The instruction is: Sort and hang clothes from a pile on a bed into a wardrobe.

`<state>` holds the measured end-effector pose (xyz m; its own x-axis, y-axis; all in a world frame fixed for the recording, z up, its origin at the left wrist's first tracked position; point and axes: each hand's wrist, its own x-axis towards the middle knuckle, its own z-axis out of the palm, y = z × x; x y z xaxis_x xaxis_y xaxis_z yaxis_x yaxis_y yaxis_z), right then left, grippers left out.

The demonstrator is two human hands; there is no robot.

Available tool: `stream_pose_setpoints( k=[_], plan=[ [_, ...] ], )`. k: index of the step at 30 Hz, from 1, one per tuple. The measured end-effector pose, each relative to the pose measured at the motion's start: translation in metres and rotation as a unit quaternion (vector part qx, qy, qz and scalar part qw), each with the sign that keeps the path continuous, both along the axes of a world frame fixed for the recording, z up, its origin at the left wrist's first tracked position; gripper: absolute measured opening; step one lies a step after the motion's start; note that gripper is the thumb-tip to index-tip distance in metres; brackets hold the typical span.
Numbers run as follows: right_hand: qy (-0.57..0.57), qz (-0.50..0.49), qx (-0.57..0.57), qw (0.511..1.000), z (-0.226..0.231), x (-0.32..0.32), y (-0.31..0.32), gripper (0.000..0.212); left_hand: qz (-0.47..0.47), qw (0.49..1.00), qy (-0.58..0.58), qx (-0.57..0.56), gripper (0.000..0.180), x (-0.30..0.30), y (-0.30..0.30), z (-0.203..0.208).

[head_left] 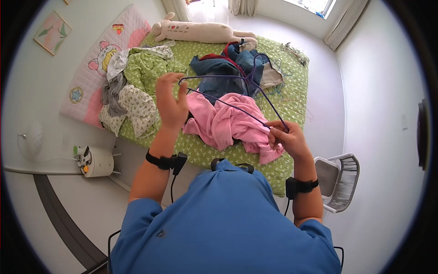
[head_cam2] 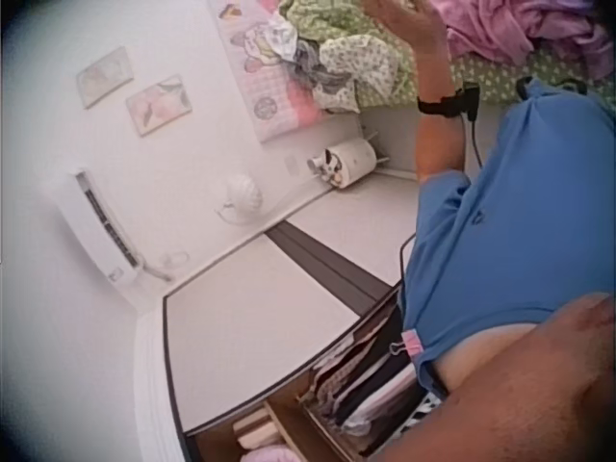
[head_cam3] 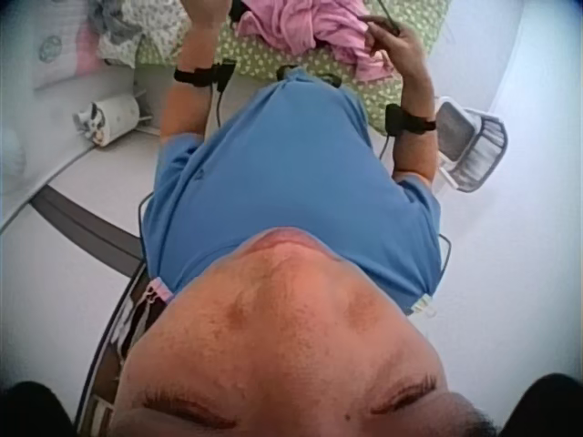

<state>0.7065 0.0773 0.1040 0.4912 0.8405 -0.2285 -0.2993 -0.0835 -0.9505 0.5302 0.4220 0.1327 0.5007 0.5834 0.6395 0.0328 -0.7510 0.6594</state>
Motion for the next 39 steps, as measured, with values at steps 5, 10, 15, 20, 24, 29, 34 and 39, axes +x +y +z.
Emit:
stream_pose_setpoints(
  k=[5,10,15,20,24,29,34,39],
  plan=[
    [0.021,-0.011,0.003,1.000,0.011,-0.009,0.017,0.027,-0.207,0.943,0.111,0.234,0.020,0.023,-0.045,0.012],
    [-0.022,-0.005,0.019,1.000,0.022,-0.014,0.030,0.024,-0.194,0.944,0.184,0.191,0.046,0.035,-0.065,0.004],
    [-0.039,-0.009,-0.013,0.999,0.029,-0.014,0.027,0.020,-0.194,0.940,0.203,0.194,0.053,0.029,-0.073,0.006],
    [-0.058,-0.007,-0.029,0.998,0.026,-0.009,0.021,0.017,-0.215,0.937,0.162,0.222,0.063,0.025,-0.080,0.004],
    [-0.054,-0.002,-0.039,0.998,0.028,-0.014,0.019,0.016,-0.229,0.921,0.181,0.257,0.060,0.021,-0.077,-0.002],
    [-0.051,-0.034,-0.028,0.998,0.027,-0.013,0.017,0.016,-0.205,0.933,0.112,0.274,0.053,0.024,-0.071,-0.005],
    [-0.054,-0.031,-0.017,0.998,0.039,-0.016,0.013,0.016,-0.225,0.932,0.125,0.256,0.054,0.014,-0.072,0.002],
    [-0.053,-0.018,-0.021,0.998,0.030,-0.008,0.006,0.015,-0.259,0.915,0.139,0.277,0.055,0.013,-0.073,0.000]
  ],
)
